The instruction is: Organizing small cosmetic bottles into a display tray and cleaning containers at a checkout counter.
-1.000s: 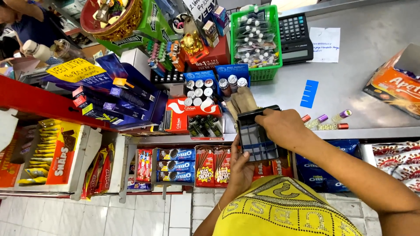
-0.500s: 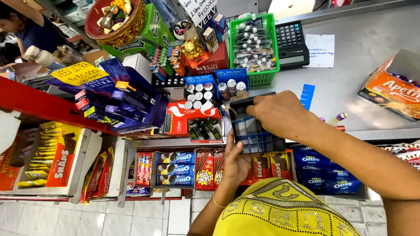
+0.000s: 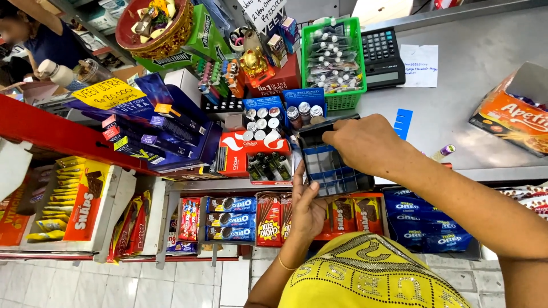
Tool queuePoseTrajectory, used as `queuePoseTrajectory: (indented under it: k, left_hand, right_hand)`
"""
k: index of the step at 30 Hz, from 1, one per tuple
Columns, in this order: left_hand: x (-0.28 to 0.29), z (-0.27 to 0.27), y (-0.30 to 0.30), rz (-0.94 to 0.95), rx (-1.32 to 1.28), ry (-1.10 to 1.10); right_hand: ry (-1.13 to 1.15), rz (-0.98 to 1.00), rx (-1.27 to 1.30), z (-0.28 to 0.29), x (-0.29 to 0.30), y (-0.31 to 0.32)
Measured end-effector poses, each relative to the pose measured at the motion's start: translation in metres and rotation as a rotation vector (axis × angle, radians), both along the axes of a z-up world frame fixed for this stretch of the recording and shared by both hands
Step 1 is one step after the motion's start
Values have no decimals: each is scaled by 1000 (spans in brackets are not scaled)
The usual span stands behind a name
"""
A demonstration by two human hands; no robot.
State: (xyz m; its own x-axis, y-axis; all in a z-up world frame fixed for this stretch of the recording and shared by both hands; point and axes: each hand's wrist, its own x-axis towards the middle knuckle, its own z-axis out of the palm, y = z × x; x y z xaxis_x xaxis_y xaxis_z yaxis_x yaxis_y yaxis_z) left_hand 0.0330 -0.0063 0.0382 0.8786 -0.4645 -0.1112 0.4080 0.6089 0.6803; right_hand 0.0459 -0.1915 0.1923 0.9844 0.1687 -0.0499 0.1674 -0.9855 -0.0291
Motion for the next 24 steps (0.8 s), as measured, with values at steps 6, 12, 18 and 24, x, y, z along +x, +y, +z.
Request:
queuePoseTrajectory:
  k: [6, 12, 18, 24]
  left_hand:
    - [1, 0, 0, -1, -22, 11]
    - [6, -9, 2, -11, -36, 29]
    - [11, -11, 6, -23, -74, 43]
    - [12, -16, 8, -23, -58, 76]
  right_hand:
    - [19, -7, 10, -7, 4, -3]
    - [9, -17, -2, -8, 8, -2]
    - [15, -27, 2, 6, 8, 1]
    - [51, -1, 54, 4, 9, -3]
